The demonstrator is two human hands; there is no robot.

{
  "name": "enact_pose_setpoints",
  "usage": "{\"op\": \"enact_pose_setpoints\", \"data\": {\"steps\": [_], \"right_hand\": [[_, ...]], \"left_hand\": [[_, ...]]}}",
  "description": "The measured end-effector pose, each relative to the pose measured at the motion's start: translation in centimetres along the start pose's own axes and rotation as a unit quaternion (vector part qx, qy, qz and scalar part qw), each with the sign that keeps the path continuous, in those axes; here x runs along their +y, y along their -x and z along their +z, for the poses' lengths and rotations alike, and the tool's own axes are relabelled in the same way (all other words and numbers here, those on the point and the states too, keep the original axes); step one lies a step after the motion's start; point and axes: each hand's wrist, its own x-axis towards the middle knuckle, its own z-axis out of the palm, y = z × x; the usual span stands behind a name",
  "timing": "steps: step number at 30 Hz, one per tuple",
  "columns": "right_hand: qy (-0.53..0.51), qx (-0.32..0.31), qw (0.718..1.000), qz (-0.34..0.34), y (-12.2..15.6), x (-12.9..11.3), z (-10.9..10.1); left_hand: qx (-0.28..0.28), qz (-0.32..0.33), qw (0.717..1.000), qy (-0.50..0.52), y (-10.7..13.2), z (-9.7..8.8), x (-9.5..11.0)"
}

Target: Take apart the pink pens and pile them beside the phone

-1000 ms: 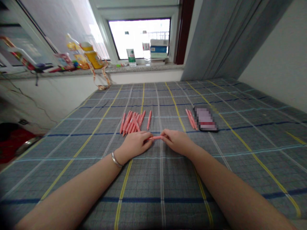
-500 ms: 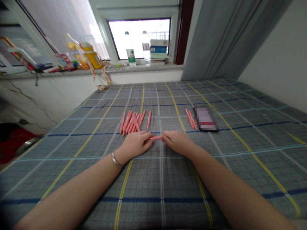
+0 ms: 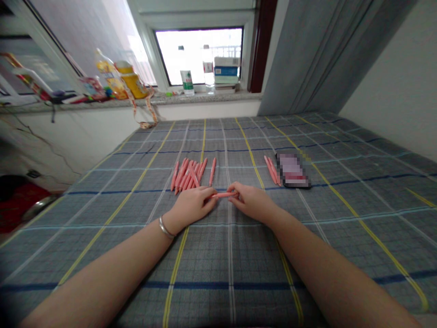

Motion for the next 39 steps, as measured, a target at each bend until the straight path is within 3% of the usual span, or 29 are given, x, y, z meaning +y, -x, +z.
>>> {"op": "enact_pose_setpoints", "data": {"steps": [23,39], "right_hand": [[0.055,-0.036,0.998,-0.008,-0.18,-0.2,-0.34],[-0.002,-0.012,1.0,-0.02,0.01,0.01,-0.18]], "left_hand": [[-0.004,0.027,1.0,-0.005,0.03,-0.32,0.24],[-0.007,0.009,1.0,0.01,-0.04,-0.01,0.08]]}}
